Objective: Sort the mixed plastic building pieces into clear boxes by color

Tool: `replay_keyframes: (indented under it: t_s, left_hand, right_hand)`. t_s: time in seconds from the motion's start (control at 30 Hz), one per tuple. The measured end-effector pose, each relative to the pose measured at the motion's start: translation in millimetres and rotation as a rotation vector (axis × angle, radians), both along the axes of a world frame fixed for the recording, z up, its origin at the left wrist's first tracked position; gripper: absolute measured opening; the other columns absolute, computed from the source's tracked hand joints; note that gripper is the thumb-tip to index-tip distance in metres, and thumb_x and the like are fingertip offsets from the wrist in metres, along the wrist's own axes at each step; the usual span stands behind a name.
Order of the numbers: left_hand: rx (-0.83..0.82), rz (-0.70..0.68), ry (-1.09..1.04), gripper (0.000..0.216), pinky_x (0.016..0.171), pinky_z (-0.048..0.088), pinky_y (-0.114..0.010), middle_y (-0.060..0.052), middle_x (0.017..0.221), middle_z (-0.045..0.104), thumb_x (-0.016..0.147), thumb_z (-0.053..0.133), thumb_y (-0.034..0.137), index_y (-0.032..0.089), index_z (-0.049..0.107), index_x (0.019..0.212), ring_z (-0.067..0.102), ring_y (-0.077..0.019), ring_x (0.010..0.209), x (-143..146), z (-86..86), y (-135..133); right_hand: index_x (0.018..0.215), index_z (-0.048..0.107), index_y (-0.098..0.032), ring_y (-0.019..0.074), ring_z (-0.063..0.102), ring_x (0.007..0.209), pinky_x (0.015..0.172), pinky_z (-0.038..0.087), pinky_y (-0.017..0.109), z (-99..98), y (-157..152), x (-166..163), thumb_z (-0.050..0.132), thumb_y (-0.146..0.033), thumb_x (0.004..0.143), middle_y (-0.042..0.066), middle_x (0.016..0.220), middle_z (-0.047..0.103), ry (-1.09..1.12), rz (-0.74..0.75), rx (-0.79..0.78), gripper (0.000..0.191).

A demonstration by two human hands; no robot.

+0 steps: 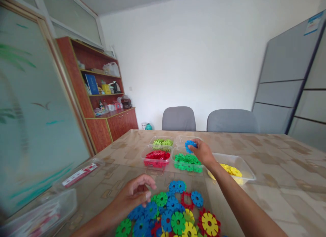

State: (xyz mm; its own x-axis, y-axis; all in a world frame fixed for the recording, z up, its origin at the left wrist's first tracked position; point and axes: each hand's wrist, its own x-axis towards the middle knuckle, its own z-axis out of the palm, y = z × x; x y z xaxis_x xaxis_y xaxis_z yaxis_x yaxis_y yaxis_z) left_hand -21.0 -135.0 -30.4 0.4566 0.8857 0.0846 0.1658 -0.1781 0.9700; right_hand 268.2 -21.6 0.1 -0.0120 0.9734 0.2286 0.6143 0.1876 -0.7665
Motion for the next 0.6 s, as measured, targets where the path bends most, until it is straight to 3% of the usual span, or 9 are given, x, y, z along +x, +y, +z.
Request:
replay_keyframes:
  t_s: [0.1,0.27,0.43,0.6]
  left_hand:
    - [-0.002,0.006,0.004,0.039,0.056,0.045,-0.024,0.002,0.072,0.052,0.075,0.062,0.052,0.018,0.054,0.092,0.052,-0.0123,0.062,-2.7,-6.7,6.2]
    - [0.081,0.063,0.164,0.028,0.059,0.043,-0.023,0.001,0.078,0.054,0.078,0.058,0.040,0.018,0.055,0.096,0.052,-0.0142,0.069,-23.1,-4.7,16.1]
    - [0.151,-0.042,0.592,0.032,0.070,0.042,-0.027,-0.003,0.097,0.062,0.078,0.062,0.031,0.018,0.060,0.107,0.057,-0.0186,0.082,-57.9,10.2,19.7]
    - [0.178,-0.218,0.721,0.049,0.075,0.043,-0.027,-0.003,0.104,0.060,0.072,0.072,0.039,0.022,0.059,0.116,0.057,-0.0205,0.087,-75.5,17.5,15.7]
  right_hand:
    - [0.119,0.057,-0.017,0.0205,0.063,0.095,0.080,0.054,0.041,12.2,40.0,-2.5,0.057,-0.032,0.093,0.007,0.117,0.061,-0.139,-0.130,-0.012,0.029]
    - [0.119,0.057,-0.019,0.0213,0.062,0.100,0.084,0.053,0.042,10.2,56.1,-1.1,0.057,-0.031,0.093,0.008,0.122,0.059,-0.405,-0.214,-0.016,0.028]
    - [0.120,0.057,-0.018,0.0218,0.062,0.100,0.084,0.053,0.043,-7.0,42.3,3.6,0.057,-0.031,0.093,0.008,0.121,0.059,-0.611,-0.087,0.002,0.030]
    - [0.120,0.057,-0.019,0.0216,0.062,0.100,0.084,0.053,0.042,-19.3,48.9,-4.0,0.057,-0.031,0.093,0.008,0.122,0.059,-0.624,0.018,-0.006,0.029]
